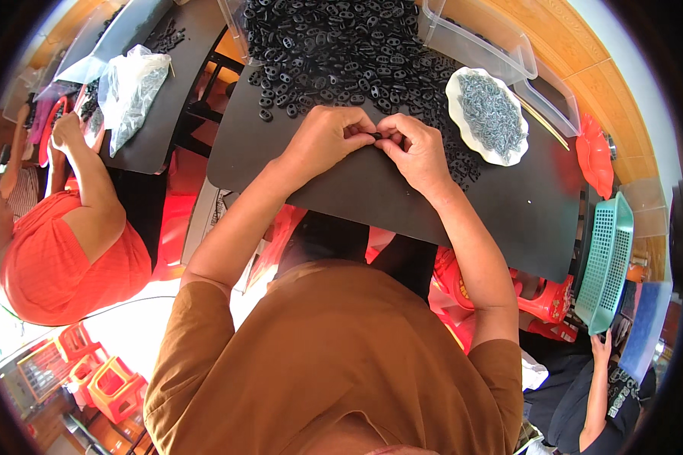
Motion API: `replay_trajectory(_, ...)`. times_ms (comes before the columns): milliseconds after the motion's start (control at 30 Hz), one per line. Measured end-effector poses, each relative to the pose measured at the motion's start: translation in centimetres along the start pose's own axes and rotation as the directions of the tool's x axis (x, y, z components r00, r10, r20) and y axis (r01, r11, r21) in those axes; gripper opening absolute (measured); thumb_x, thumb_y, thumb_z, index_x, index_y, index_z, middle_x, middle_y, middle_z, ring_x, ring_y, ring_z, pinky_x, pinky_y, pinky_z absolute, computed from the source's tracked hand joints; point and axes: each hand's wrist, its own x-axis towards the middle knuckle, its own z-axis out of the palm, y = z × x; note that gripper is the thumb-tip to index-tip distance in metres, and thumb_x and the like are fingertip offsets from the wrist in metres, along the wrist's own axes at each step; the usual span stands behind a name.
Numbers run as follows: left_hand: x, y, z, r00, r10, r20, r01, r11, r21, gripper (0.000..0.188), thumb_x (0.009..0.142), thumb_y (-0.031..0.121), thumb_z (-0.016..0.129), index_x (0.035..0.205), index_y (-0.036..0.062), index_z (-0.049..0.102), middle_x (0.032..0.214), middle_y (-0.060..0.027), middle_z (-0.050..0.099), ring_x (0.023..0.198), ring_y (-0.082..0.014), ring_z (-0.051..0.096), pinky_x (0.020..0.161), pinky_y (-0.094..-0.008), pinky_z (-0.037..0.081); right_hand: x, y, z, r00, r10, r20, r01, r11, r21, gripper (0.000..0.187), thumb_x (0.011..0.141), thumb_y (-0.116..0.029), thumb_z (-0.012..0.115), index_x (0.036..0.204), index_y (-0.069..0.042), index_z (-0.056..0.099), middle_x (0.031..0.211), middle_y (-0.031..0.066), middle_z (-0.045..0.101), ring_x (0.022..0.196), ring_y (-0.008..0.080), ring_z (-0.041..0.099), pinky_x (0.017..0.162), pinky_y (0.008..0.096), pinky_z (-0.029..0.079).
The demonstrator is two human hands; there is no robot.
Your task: The person sits at a table and repeatedly picks up small black plastic rings and metal pins. They insert the pins into the rings by hand and place the assembled units into a white bowl.
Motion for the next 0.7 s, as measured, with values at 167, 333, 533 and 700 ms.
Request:
replay_trajectory(167,-0.06,-0.29,0.15,1.0,0.016,-0.001,-0.016,1.0,0.022,0.012,0.082,0.004,0.074,0.092,-0.0001,0.072,0.075,-0.0061,0.068,0.064,-0.0098,0.062,0.061,-0.026,0.052,-0.08,-0.13,-0.31,0.998,-0.065,-0.006,0.064,0.994,-0.091,0.02,0.074,0.002,0.075,0.09,-0.006,0.066,0.078,0.0067,0.065,0.068,0.0202,0.063,0.061,0.0323,0.05)
replay_trajectory(333,-0.07,0.0,0.1,1.0,0.029,-0.002,-0.029,0.999,0.032,0.012,0.081,0.004,0.074,0.092,0.0001,0.072,0.077,-0.0062,0.069,0.064,-0.0101,0.062,0.062,-0.0261,0.052,-0.06,0.15,-0.41,0.995,-0.097,0.001,0.097,0.991,-0.087,0.017,0.074,-0.001,0.075,0.087,-0.007,0.065,0.077,0.0075,0.065,0.07,0.026,0.064,0.063,0.0362,0.051)
replay_trajectory(533,-0.29,0.13,-0.1,0.999,-0.035,0.021,0.036,0.999,-0.039,0.014,0.081,0.004,0.074,0.094,0.0001,0.073,0.082,-0.0078,0.071,0.072,-0.0113,0.066,0.066,-0.0265,0.053,-0.13,-0.07,-0.26,0.997,-0.083,-0.003,0.082,0.991,-0.105,0.017,0.073,-0.001,0.074,0.086,-0.007,0.064,0.076,0.008,0.064,0.071,0.0267,0.064,0.063,0.0369,0.051)
replay_trajectory(700,0.24,-0.43,0.06,0.996,0.074,0.047,-0.077,0.994,0.082,0.014,0.082,0.003,0.074,0.096,-0.0003,0.073,0.085,-0.0092,0.072,0.075,-0.0138,0.068,0.069,-0.0272,0.054,-0.19,0.19,-0.47,0.99,-0.137,-0.018,0.132,0.975,-0.177,0.018,0.075,0.002,0.072,0.09,-0.006,0.066,0.08,0.0086,0.064,0.068,0.0212,0.065,0.06,0.0321,0.051)
